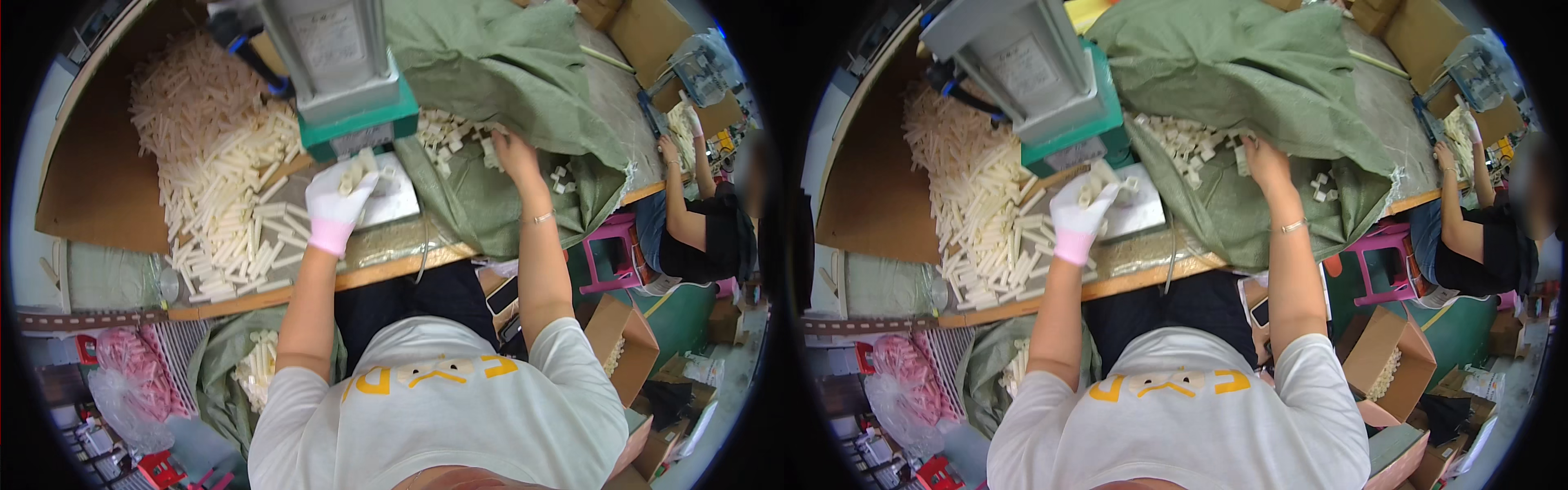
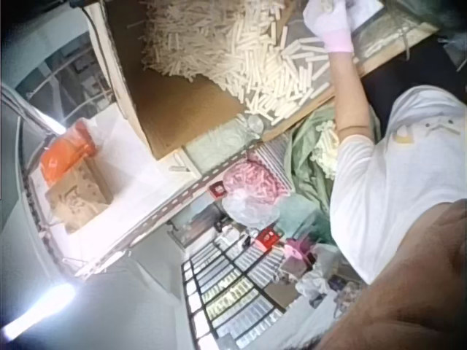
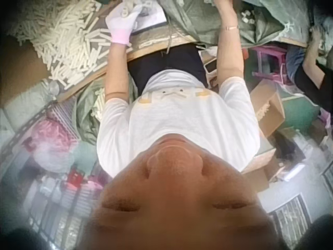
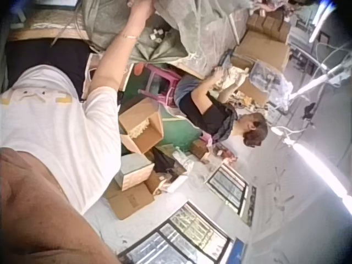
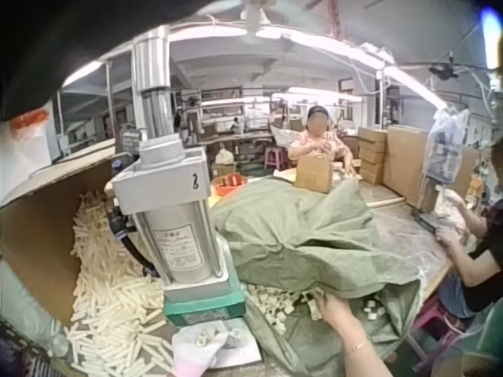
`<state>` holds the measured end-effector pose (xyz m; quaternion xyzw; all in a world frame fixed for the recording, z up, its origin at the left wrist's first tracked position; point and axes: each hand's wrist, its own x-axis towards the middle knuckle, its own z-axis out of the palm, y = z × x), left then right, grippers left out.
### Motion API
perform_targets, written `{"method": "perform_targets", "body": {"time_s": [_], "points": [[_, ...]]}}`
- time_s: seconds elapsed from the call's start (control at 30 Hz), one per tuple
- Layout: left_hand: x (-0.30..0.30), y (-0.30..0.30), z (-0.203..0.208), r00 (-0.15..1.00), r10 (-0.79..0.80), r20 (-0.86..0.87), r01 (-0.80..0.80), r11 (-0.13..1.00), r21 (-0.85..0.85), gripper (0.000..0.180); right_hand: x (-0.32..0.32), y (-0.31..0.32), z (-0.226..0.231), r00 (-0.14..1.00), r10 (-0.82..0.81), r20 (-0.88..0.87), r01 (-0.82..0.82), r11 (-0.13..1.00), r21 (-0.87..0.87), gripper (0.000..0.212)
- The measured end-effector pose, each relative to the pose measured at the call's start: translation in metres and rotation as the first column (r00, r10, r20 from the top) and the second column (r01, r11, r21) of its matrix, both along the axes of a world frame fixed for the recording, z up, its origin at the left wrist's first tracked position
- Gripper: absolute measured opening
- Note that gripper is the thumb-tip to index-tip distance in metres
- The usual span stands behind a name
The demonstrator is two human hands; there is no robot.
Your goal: Manually assemble small plastic pieces and process them using a desktop pneumatic or ultrasonic press machine.
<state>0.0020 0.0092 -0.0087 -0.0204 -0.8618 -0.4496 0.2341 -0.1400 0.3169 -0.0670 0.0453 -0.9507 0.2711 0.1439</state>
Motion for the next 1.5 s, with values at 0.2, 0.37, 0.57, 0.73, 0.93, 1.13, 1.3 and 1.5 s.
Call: {"method": "perform_targets", "body": {"time_s": [0.2,0.37,0.57,0.73,0.93,1.13,1.3,1.5], "points": [[0.092,-0.072,0.042,0.926,0.134,0.354,-0.116,0.991,-0.071,0.017,-0.112,0.007,-0.010,0.988,0.047,0.144,-0.058,0.996,0.068,0.049],[0.279,-0.192,-0.035,0.602,0.722,0.340,-0.084,0.481,-0.873,0.019,-0.209,-0.052,0.052,0.989,0.136,-0.063,-0.136,0.991,0.008,0.050],[0.402,-0.181,-0.056,-0.074,0.912,0.403,0.337,0.403,-0.851,0.046,-0.293,-0.102,0.094,0.956,0.190,-0.222,-0.203,0.979,-0.034,0.051],[0.467,-0.252,-0.167,0.013,0.934,0.357,0.117,0.354,-0.928,0.045,-0.329,-0.127,0.118,0.923,0.225,-0.313,-0.249,0.968,-0.037,0.053],[0.517,-0.288,-0.199,0.142,0.914,0.379,-0.062,0.391,-0.918,0.044,-0.314,-0.105,0.092,0.932,0.240,-0.271,-0.242,0.970,0.027,0.054],[0.421,-0.208,-0.094,-0.081,0.911,0.403,-0.712,0.230,-0.664,0.057,-0.249,-0.072,0.067,0.945,0.274,-0.178,-0.248,0.956,0.155,0.056],[0.329,-0.171,-0.019,0.286,0.940,-0.186,-0.807,0.131,-0.576,0.038,-0.173,-0.068,0.037,0.938,0.343,-0.050,-0.324,0.920,0.221,0.057],[0.289,-0.204,-0.047,0.530,0.798,-0.287,-0.750,0.283,-0.598,0.026,-0.101,-0.054,0.026,0.919,0.391,0.051,-0.388,0.873,0.297,0.059]]}}
